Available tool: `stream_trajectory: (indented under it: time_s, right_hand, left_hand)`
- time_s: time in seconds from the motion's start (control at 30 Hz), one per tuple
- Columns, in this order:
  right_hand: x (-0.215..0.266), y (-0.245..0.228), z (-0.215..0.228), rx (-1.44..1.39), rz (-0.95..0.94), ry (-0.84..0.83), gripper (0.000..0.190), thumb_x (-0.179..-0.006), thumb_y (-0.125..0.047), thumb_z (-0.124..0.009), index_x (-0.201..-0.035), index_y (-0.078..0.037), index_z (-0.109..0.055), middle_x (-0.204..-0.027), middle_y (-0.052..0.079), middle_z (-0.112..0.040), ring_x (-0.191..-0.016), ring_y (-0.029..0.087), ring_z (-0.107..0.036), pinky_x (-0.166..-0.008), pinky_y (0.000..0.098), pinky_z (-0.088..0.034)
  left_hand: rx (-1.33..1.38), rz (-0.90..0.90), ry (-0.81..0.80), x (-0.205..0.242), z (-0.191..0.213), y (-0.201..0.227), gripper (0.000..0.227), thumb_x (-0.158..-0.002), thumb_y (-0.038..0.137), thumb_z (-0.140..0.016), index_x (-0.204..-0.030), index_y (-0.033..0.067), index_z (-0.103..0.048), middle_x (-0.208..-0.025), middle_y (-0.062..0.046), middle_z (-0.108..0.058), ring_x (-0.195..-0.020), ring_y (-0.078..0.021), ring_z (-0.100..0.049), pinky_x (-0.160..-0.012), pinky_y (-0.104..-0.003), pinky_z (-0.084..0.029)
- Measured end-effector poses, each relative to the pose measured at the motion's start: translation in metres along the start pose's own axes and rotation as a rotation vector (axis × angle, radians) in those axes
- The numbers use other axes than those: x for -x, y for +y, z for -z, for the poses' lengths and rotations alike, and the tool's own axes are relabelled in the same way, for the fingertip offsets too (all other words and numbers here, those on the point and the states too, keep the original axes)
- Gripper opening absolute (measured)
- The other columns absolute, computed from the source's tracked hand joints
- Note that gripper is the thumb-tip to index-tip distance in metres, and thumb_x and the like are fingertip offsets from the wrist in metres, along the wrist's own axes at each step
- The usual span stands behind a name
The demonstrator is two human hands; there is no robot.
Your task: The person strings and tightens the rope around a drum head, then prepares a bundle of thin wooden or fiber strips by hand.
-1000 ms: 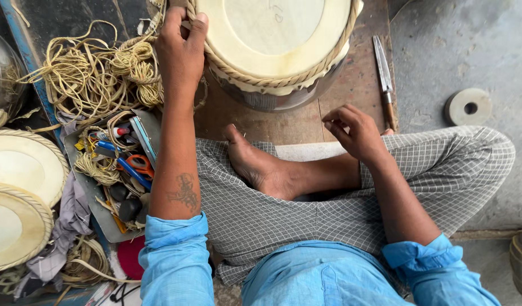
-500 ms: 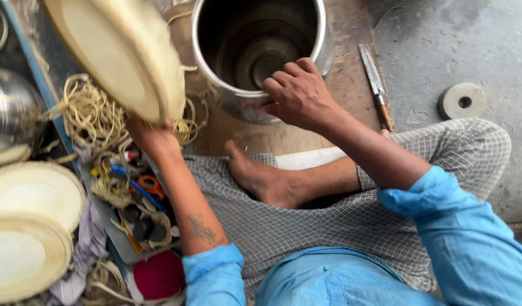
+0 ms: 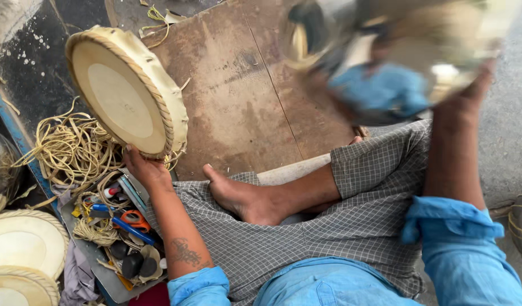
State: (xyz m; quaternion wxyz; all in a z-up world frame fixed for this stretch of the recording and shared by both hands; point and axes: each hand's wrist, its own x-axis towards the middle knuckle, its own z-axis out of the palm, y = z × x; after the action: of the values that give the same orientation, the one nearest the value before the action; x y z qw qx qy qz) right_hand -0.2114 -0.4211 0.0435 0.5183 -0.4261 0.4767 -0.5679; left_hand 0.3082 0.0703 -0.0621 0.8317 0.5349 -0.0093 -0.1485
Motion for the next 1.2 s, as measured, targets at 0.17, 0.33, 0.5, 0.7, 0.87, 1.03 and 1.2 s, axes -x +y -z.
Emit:
stream_trajectory:
  time_s: [0.17, 0.33, 0.5, 0.7, 0.87, 1.03, 1.2]
  right_hand:
    - [-0.018, -0.022, 0.053, 0.175, 0.028, -0.006, 0.022, -0.112, -0.02, -0.077, -0.107, -0.003, -0.064, -0.098, 0.008, -0.06, -0.086, 0.016, -0.057, -0.078, 0.0327, -0.049]
    - [-0.018, -0.032, 0.031, 0.453, 0.21, -0.255, 0.022, -0.11, -0.022, -0.076, -0.111, -0.004, -0.064, -0.102, 0.01, -0.061, -0.091, 0.019, -0.058, -0.081, 0.0349, -0.049]
    - [0.027, 0.01, -0.021, 0.709, 0.36, -0.628, 0.022, -0.108, -0.024, -0.074, -0.114, -0.005, -0.065, -0.107, 0.012, -0.062, -0.095, 0.022, -0.059, -0.084, 0.037, -0.05]
    - [0.077, 0.069, -0.028, 0.875, 0.281, -0.833, 0.025, -0.106, -0.026, -0.073, -0.118, -0.005, -0.065, -0.112, 0.015, -0.063, -0.101, 0.025, -0.061, -0.088, 0.0395, -0.05]
    - [0.067, 0.082, -0.014, 0.918, 0.253, -0.807, 0.028, -0.104, -0.028, -0.071, -0.122, -0.006, -0.066, -0.117, 0.017, -0.064, -0.105, 0.028, -0.062, -0.091, 0.0417, -0.051]
    - [0.046, 0.081, -0.011, 0.936, 0.245, -0.774, 0.032, -0.103, -0.029, -0.07, -0.125, -0.007, -0.066, -0.121, 0.019, -0.066, -0.11, 0.031, -0.063, -0.095, 0.0438, -0.051]
    - [0.015, 0.043, 0.006, 0.988, 0.315, -0.635, 0.036, -0.101, -0.031, -0.068, -0.128, -0.007, -0.066, -0.126, 0.021, -0.067, -0.114, 0.034, -0.064, -0.098, 0.0459, -0.051]
  left_hand:
    - [-0.124, 0.009, 0.006, 0.005, -0.001, -0.005, 0.051, -0.105, 0.041, -0.065, -0.142, 0.0099, -0.046, -0.132, -0.011, -0.063, -0.108, -0.0236, -0.069, -0.068, -0.034, -0.057]
    - [-0.287, 0.05, 0.076, 0.006, -0.005, -0.008, 0.038, -0.103, 0.042, -0.063, -0.129, 0.0157, -0.053, -0.114, -0.006, -0.066, -0.088, -0.0192, -0.068, -0.057, -0.029, -0.053]
    - [-0.38, 0.052, 0.087, 0.001, 0.003, -0.02, 0.031, -0.104, 0.04, -0.063, -0.122, 0.016, -0.054, -0.11, -0.002, -0.066, -0.086, -0.0181, -0.069, -0.059, -0.03, -0.056]
    - [-0.48, 0.058, 0.053, -0.007, -0.002, -0.027, 0.029, -0.106, 0.04, -0.061, -0.122, 0.0155, -0.057, -0.11, -0.004, -0.066, -0.086, -0.0192, -0.065, -0.057, -0.032, -0.052]
    - [-0.493, 0.072, 0.067, -0.007, -0.023, -0.03, 0.028, -0.099, 0.036, -0.061, -0.121, 0.0203, -0.055, -0.113, 0.001, -0.066, -0.094, -0.0161, -0.067, -0.063, -0.033, -0.058]
    - [-0.547, 0.233, -0.04, -0.013, -0.009, -0.048, 0.031, -0.104, 0.036, -0.063, -0.119, 0.0083, -0.062, -0.105, -0.004, -0.067, -0.087, -0.0136, -0.065, -0.064, -0.027, -0.055]
    - [-0.421, 0.963, -0.398, -0.036, 0.005, -0.112, 0.041, -0.107, 0.041, -0.057, -0.118, 0.0028, -0.066, -0.081, -0.009, -0.07, -0.051, -0.0082, -0.052, -0.039, -0.022, -0.037]
